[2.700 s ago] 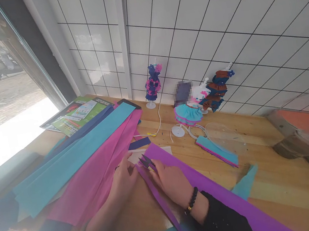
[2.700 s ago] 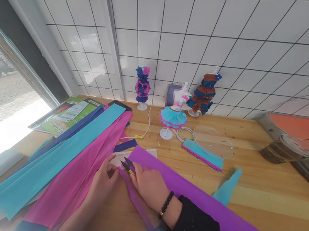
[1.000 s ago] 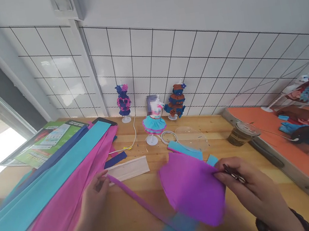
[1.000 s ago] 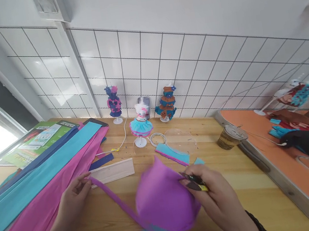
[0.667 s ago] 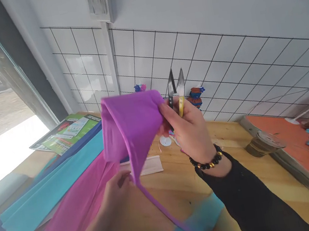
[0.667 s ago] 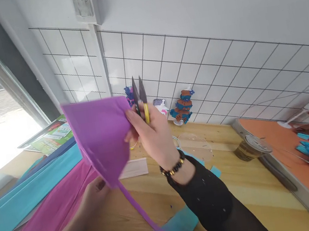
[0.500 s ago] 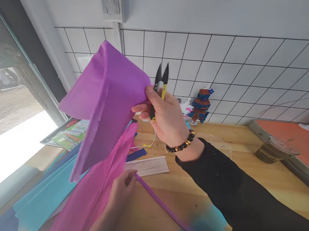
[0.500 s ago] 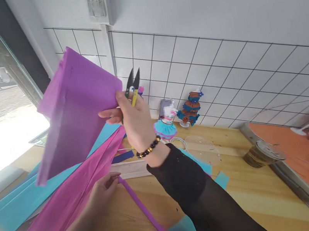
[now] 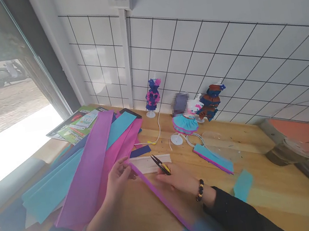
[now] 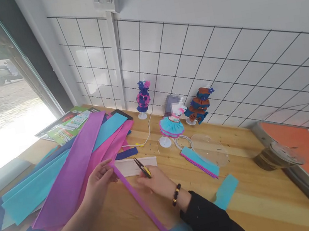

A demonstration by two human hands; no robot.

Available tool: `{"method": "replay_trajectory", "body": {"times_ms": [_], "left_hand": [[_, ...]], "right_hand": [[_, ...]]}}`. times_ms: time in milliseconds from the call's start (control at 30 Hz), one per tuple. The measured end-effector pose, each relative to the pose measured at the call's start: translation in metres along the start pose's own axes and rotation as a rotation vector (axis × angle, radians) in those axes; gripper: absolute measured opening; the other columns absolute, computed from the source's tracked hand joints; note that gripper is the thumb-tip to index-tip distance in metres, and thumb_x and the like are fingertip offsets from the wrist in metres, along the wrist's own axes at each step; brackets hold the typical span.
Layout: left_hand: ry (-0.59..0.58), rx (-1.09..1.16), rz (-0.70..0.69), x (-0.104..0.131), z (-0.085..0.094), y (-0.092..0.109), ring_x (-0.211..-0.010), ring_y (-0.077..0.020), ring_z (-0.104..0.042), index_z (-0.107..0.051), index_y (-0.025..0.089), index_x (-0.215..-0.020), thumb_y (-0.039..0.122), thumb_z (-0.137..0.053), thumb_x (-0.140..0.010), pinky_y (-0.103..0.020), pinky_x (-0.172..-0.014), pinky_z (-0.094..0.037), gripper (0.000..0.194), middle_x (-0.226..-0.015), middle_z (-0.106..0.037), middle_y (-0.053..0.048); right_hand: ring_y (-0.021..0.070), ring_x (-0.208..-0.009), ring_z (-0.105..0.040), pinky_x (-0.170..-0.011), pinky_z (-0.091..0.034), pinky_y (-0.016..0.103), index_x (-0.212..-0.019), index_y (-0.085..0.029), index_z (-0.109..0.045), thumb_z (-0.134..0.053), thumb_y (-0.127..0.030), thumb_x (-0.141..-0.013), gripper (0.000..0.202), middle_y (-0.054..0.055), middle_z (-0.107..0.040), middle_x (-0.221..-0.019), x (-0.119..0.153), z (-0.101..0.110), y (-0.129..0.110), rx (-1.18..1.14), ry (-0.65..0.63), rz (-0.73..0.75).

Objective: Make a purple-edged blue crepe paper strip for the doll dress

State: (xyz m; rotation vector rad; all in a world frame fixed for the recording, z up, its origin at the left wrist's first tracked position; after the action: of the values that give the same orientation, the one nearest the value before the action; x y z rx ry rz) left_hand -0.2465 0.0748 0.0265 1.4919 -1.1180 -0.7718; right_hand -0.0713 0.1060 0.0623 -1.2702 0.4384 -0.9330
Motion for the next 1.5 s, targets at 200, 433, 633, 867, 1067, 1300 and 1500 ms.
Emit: {"method": "replay_trajectory", "body": {"times_ms": [200,433,633,867,1067,1300,1500], "left_hand": [[0.128,0.185,0.047,-0.008,0.024,-0.003,-0.053,-0.0116,-0.057,-0.051,0.016,-0.104,0.028,-0.068,-0.064,-0.024,-0.053,-0.046,0.045,-0.062,-0.059,0.002],[0.247,0.136,0.045,-0.012,0.037,-0.008,-0.056,-0.0114,-0.059,-0.053,0.017,-0.101,0.024,-0.068,-0.061,-0.022,-0.055,-0.047,0.044,-0.063,-0.061,0.003],[0.076,-0.052,0.061,-0.006,0.013,-0.006,-0.061,-0.0144,-0.061,-0.055,0.017,-0.099,0.033,-0.070,-0.059,-0.025,-0.058,-0.049,0.046,-0.068,-0.063,0.000],[-0.420,-0.553,0.085,0.034,-0.055,-0.025,-0.080,-0.0208,-0.061,-0.047,0.020,-0.114,0.042,-0.060,-0.070,-0.033,-0.071,-0.047,0.051,-0.086,-0.065,-0.006],[-0.800,-1.092,-0.005,0.103,-0.108,-0.045,-0.095,-0.0231,-0.051,-0.058,0.023,-0.102,0.038,-0.058,-0.070,-0.035,-0.083,-0.038,0.035,-0.103,-0.058,-0.006],[-0.982,-1.249,-0.091,0.133,-0.143,-0.049,-0.097,-0.0218,-0.043,-0.059,0.019,-0.086,0.025,-0.063,-0.066,-0.034,-0.084,-0.032,0.021,-0.096,-0.052,-0.004],[-1.053,-1.245,-0.128,0.139,-0.148,-0.063,-0.092,-0.0183,-0.044,-0.059,0.019,-0.074,0.014,-0.054,-0.072,-0.031,-0.080,-0.031,0.007,-0.088,-0.055,-0.002]], "right_hand": [[0.0032,-0.038,-0.034,-0.035,-0.026,0.015,-0.075,-0.019,-0.043,-0.061,-0.040,-0.068,0.029,-0.009,-0.043,-0.050,0.063,-0.012,0.078,-0.076,-0.280,-0.324],[0.0033,-0.044,-0.033,-0.041,-0.026,0.016,-0.066,-0.018,-0.042,-0.072,-0.032,-0.056,0.034,-0.010,-0.042,-0.051,0.127,0.023,0.073,-0.022,-0.281,-0.342],[0.0051,-0.049,-0.032,-0.044,-0.028,0.018,-0.068,-0.018,-0.041,-0.059,-0.038,-0.070,0.027,-0.007,-0.037,-0.057,0.176,0.101,0.089,0.060,0.025,-0.357],[0.0074,-0.045,-0.032,-0.041,-0.027,0.021,-0.078,-0.017,-0.053,-0.055,-0.056,-0.068,0.040,-0.004,-0.041,-0.055,0.254,0.221,0.118,0.167,0.595,-0.439],[0.0088,-0.041,-0.029,-0.039,-0.022,0.023,-0.074,-0.014,-0.060,-0.058,-0.054,-0.061,0.042,-0.005,-0.033,-0.046,0.338,0.304,0.152,0.096,1.148,-0.435],[0.0216,-0.055,-0.054,-0.052,-0.041,0.032,-0.089,-0.015,-0.063,-0.048,-0.048,-0.069,0.042,0.007,-0.059,-0.061,0.362,0.335,0.192,0.609,1.204,-0.687],[0.0257,-0.097,-0.055,-0.078,-0.044,0.036,-0.103,-0.016,-0.058,-0.036,-0.043,-0.080,0.042,0.013,-0.060,-0.104,0.302,0.299,0.176,0.983,1.115,-0.366]]}}
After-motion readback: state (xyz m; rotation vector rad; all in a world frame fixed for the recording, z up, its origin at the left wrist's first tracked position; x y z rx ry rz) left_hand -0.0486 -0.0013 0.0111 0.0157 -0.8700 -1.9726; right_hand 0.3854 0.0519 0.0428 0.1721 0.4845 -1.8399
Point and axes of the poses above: each hand's wrist, its own x-axis away from the middle knuckle, its own z-axis out of the back of the hand, y = z × x, the point moved 9 cm from there along -x, towards the middle knuckle
